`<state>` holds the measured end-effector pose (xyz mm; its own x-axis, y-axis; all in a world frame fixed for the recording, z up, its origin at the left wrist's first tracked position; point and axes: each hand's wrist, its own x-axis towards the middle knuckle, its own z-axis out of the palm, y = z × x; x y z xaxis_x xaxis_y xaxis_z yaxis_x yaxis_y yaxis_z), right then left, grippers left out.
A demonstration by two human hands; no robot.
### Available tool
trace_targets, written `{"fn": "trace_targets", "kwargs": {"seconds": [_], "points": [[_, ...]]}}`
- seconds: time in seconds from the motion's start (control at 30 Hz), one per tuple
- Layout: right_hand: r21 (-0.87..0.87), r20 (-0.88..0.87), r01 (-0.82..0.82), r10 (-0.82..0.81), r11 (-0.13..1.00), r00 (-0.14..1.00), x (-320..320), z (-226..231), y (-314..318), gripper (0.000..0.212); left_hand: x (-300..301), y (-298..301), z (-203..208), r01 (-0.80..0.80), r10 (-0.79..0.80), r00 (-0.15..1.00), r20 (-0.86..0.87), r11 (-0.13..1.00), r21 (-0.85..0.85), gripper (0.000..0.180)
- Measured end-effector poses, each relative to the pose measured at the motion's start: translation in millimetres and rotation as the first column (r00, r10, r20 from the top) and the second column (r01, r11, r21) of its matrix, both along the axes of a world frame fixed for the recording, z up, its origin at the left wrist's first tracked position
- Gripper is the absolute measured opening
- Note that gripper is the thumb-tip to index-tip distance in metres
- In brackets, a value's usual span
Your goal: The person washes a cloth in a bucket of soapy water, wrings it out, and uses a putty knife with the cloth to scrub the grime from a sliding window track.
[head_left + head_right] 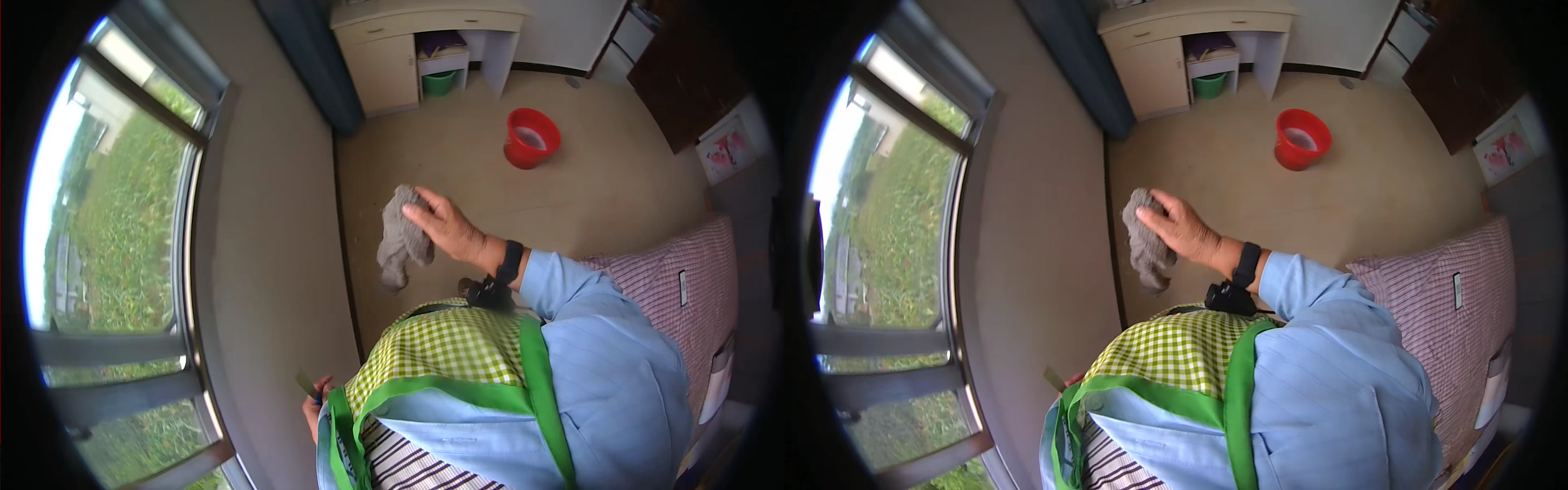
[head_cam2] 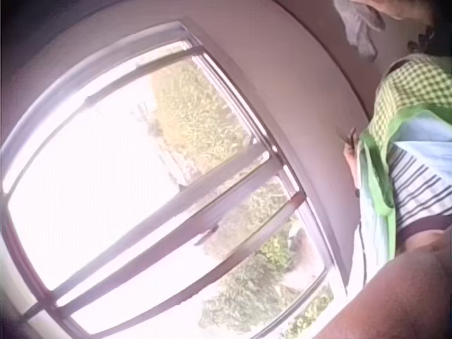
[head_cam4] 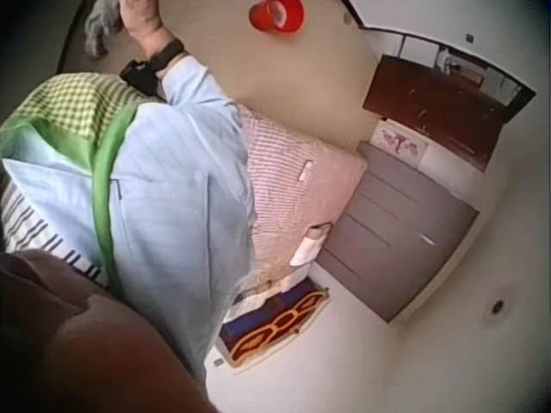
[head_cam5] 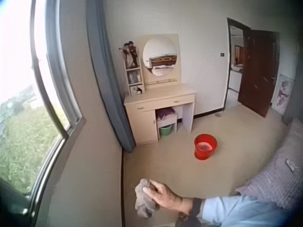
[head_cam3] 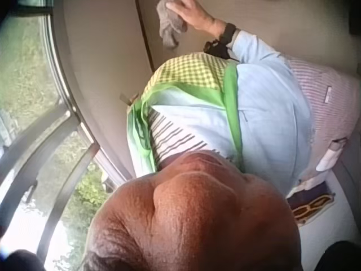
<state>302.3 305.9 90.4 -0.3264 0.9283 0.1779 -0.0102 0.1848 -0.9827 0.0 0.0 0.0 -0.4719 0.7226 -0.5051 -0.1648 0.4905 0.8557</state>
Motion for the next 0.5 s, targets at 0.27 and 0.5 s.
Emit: {"fn": "trace_targets", "kwargs": {"seconds": [0.27,0.5], "points": [[0.295,0.324,0.233,-0.327,0.926,0.888,208,17,160,0.034,115,188,29,0.265,-0.277,0.943,-0.186,0.960,-0.087,0.022],[0.287,0.307,0.346,-0.428,0.893,0.850,367,44,296,0.053,155,302,0,0.403,-0.407,0.905,-0.124,0.913,-0.058,0.022]]}}
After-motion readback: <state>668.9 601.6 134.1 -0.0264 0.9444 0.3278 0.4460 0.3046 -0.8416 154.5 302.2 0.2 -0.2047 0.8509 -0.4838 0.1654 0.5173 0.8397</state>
